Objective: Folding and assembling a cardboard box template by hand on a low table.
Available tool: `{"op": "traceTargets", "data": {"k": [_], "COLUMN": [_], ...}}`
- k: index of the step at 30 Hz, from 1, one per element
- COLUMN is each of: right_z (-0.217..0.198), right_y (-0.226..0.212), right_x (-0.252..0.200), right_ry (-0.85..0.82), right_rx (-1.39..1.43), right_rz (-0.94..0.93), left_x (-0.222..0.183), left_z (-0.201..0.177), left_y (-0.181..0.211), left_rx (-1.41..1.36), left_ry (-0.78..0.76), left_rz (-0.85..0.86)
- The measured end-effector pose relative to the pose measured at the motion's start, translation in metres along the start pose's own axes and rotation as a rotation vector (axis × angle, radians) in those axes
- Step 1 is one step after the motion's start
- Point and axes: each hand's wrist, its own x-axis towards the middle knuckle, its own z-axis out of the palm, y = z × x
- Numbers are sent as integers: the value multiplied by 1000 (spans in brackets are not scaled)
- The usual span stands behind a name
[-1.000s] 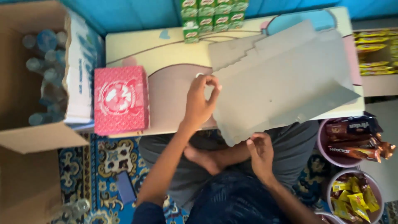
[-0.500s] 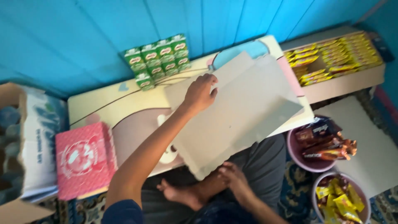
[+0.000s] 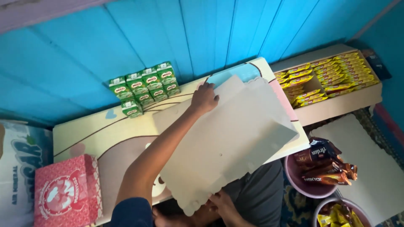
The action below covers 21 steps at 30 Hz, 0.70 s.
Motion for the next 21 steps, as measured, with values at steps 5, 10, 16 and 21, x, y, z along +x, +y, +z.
{"op": "traceTargets", "data": {"k": [5,10,16,21], "right_z": [-3,-1,-1,4], "right_y": [-2,-2,4,-1], "right_x": [8,0,-5,-30], "right_ry": [94,-25,-5,-26], "right_rx": [-61,54,91,41], "right_rz": [82,-24,-93,-132], "left_x": [8,12,-2,-18], "left_z": [-1,-6,-41,-58], "left_y": [8,9,28,31], "left_rx": [-43,-211,-450,-544], "left_ry": [-13,72,-42,109], "left_rz": [-41,-15,-83,3]}}
